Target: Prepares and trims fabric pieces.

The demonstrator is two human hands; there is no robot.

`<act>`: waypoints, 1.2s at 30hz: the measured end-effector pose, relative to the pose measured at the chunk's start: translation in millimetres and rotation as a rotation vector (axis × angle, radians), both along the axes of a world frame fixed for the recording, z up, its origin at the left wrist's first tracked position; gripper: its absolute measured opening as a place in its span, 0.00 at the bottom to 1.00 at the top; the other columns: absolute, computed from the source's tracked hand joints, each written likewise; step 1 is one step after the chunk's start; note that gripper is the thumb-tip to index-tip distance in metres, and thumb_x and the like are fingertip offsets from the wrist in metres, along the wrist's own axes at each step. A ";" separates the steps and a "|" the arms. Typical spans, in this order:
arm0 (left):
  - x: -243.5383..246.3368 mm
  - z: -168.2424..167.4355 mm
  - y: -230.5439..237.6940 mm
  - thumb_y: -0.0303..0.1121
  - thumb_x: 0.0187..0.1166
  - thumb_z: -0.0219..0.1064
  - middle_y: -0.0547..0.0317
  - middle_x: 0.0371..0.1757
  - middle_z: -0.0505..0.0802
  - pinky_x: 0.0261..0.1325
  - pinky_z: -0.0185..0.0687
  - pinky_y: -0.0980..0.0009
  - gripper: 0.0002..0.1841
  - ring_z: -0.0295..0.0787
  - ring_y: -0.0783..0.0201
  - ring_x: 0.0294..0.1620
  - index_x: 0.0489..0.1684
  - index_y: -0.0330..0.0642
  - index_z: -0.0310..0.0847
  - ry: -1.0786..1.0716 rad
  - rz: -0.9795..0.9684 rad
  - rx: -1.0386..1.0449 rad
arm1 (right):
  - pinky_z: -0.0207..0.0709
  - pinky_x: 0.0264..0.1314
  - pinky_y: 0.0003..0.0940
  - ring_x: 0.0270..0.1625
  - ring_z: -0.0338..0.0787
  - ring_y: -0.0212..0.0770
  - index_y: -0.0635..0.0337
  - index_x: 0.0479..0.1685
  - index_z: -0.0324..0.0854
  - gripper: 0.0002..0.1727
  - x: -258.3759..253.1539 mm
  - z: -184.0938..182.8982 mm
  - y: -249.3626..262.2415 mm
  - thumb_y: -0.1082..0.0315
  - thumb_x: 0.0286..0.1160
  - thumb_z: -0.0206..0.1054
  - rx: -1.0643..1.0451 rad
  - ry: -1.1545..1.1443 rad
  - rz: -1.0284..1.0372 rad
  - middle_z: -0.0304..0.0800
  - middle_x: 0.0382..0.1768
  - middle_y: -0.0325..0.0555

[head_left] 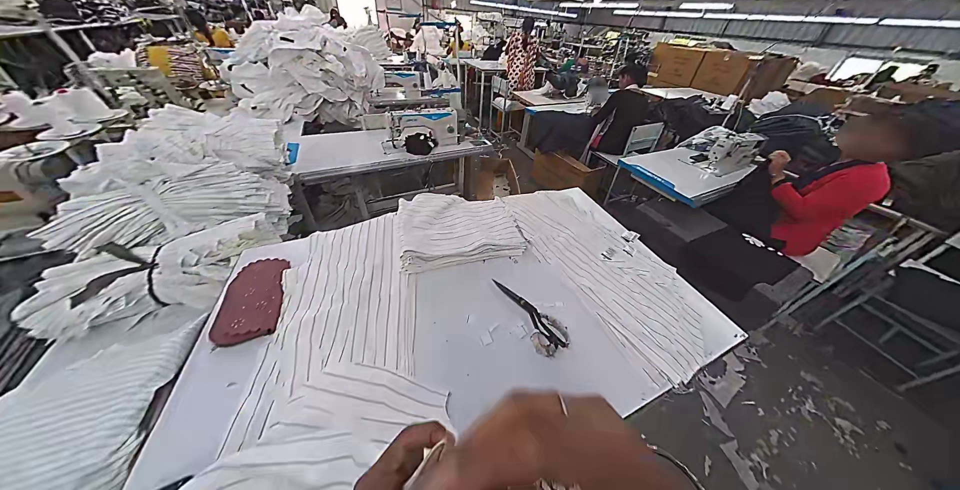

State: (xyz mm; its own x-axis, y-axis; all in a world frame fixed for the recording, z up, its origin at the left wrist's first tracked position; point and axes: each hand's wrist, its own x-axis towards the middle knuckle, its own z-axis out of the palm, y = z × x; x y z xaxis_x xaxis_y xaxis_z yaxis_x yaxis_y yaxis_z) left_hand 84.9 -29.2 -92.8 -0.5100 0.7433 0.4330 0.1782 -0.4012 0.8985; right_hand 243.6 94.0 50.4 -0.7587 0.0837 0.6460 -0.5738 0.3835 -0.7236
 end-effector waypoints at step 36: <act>-81.2 77.4 -34.0 0.37 0.81 0.71 0.61 0.46 0.95 0.60 0.81 0.85 0.12 0.87 0.83 0.53 0.34 0.35 0.91 0.577 0.259 0.097 | 0.89 0.48 0.19 0.42 0.92 0.22 0.63 0.56 0.89 0.12 -78.7 102.8 62.2 0.71 0.82 0.64 0.577 0.045 -0.346 0.95 0.46 0.34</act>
